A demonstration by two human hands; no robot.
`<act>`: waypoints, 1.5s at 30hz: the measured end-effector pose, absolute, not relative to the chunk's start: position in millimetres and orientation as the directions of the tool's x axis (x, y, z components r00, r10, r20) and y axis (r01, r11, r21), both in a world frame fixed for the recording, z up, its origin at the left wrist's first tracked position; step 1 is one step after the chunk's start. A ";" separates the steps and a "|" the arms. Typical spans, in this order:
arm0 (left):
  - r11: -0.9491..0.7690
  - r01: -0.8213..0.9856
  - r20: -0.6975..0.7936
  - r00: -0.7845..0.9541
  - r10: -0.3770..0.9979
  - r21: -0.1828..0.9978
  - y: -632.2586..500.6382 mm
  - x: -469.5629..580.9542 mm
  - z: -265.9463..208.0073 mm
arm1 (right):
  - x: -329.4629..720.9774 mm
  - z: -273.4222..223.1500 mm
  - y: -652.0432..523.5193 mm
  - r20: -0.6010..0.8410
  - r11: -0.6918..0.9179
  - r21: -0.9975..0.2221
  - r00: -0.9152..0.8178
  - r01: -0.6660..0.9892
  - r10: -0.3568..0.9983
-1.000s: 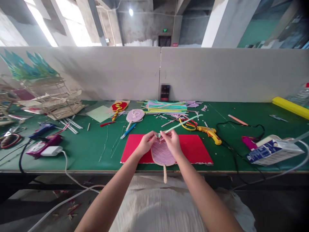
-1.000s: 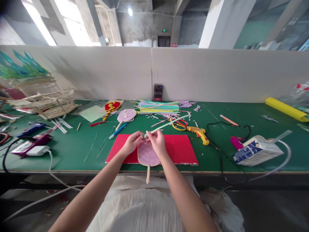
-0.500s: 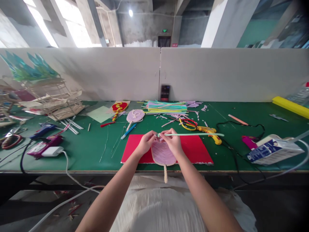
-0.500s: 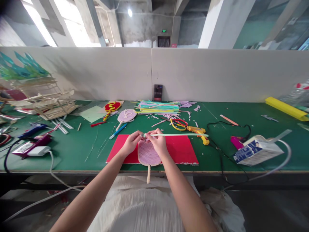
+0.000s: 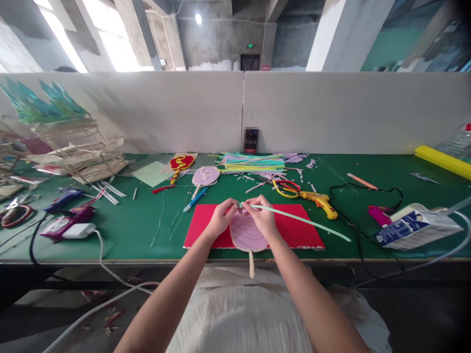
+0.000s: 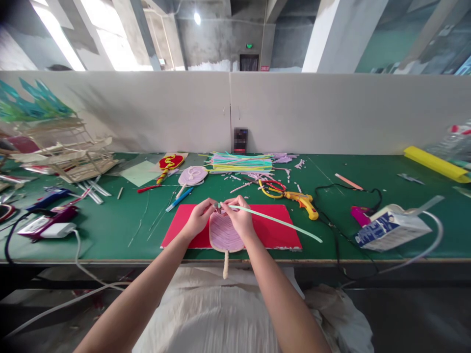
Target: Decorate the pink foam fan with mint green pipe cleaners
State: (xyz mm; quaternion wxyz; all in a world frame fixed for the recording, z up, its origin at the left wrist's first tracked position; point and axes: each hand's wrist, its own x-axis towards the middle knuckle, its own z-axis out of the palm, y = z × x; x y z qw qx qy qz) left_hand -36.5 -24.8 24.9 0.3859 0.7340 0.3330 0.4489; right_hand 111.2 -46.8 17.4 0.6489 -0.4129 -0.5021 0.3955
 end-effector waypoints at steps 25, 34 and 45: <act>-0.365 0.144 0.284 0.396 0.873 0.920 -20.2 -36.1 20.1 | 110.3 21.6 -50.4 0.370 0.376 -0.927 0.180 0.001 0.911; -0.342 0.111 0.259 0.450 0.855 0.933 -19.3 -38.7 18.8 | 112.0 19.2 -49.0 0.411 0.412 -0.911 0.170 0.028 0.896; -0.503 0.243 0.411 0.344 0.844 0.830 -21.2 -38.9 21.6 | 109.0 19.4 -50.5 0.411 0.416 -0.909 0.197 0.016 0.890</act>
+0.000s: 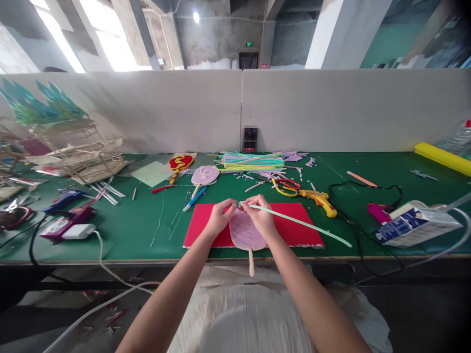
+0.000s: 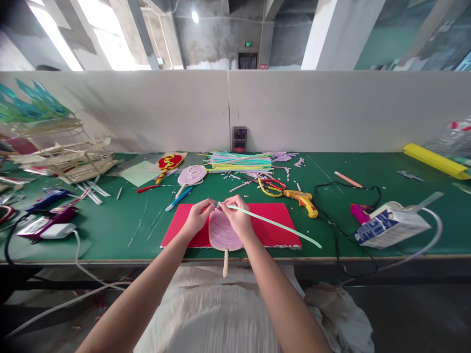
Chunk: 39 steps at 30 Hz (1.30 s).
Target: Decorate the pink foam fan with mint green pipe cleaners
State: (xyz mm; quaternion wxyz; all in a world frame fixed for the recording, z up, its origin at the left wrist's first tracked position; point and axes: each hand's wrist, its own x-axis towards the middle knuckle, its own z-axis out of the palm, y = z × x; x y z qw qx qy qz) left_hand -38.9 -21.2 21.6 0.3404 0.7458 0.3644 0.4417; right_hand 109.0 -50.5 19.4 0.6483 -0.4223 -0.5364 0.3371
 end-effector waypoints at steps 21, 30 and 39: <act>-0.493 0.175 0.394 0.404 0.826 0.853 -24.3 -37.3 24.5 | 111.1 23.0 -50.7 0.364 0.372 -0.928 0.182 -0.010 0.914; -0.443 0.119 0.356 0.428 0.830 0.889 -20.9 -39.2 22.8 | 112.9 20.8 -46.5 0.320 0.330 -0.943 0.159 -0.046 0.934; -0.396 0.119 0.305 0.453 0.838 0.910 -20.9 -37.6 21.5 | 114.7 20.9 -45.4 0.269 0.280 -0.958 0.147 -0.061 0.952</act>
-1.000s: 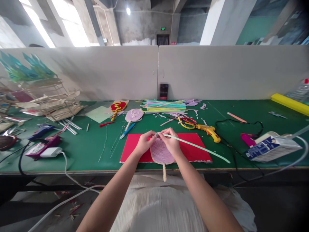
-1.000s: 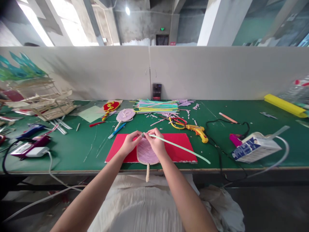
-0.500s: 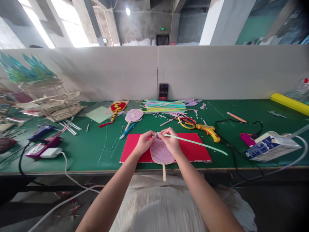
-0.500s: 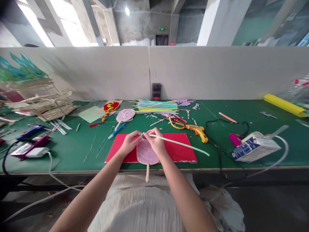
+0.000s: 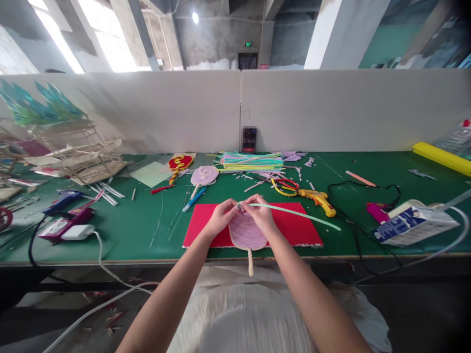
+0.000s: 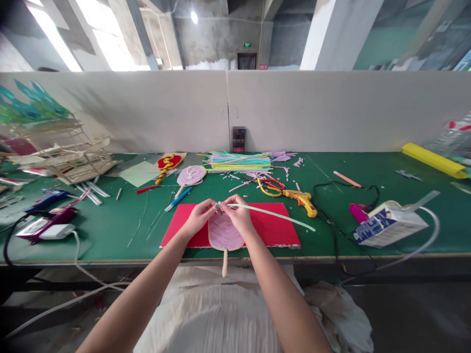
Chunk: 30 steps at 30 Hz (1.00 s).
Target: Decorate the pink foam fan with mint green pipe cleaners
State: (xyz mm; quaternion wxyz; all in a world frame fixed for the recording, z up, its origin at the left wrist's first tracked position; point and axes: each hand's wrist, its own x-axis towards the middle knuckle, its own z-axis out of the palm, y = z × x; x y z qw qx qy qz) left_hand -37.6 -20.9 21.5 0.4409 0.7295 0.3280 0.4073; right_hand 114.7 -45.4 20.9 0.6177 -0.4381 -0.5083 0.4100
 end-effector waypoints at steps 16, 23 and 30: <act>-0.339 0.022 0.307 0.376 0.875 0.940 -18.7 -37.5 23.9 | 113.5 24.4 -48.4 0.235 0.249 -0.963 0.132 -0.107 0.963; -0.247 -0.048 0.251 0.286 0.925 0.968 -16.7 -40.7 24.8 | 112.4 23.8 -52.0 0.429 0.422 -0.903 0.091 0.084 0.899; -0.211 -0.051 0.216 0.315 0.924 0.976 -21.0 -42.3 29.9 | 122.8 27.2 -48.2 0.329 0.337 -0.936 0.093 -0.104 0.940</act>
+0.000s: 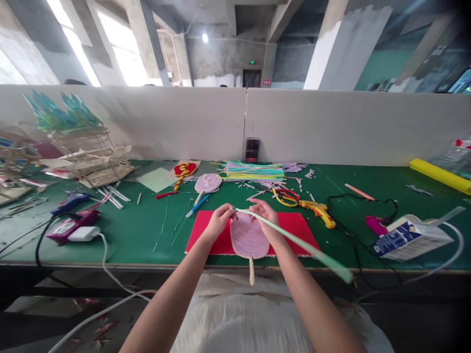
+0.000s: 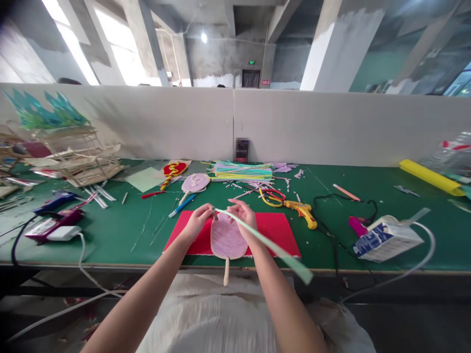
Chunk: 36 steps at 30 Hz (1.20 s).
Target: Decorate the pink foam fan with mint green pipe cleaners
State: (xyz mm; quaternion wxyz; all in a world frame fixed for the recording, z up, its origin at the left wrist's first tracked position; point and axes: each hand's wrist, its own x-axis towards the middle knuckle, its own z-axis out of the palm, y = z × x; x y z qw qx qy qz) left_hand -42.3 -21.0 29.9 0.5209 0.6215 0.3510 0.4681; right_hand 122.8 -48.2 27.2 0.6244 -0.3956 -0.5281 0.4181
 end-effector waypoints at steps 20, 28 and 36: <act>-0.153 -0.045 0.157 0.433 0.888 0.987 -21.1 -42.0 28.3 | 133.4 31.6 -54.9 0.291 0.310 -0.950 -0.253 0.040 0.923; -0.102 -0.057 0.116 0.417 0.902 0.993 -14.3 -42.5 18.6 | 151.1 42.9 -59.3 0.567 0.794 -0.370 -0.559 0.483 0.605; -0.126 -0.001 0.118 0.372 0.921 0.992 -12.0 -43.6 15.2 | 156.9 56.0 -56.6 0.496 0.848 0.177 -0.790 0.499 0.361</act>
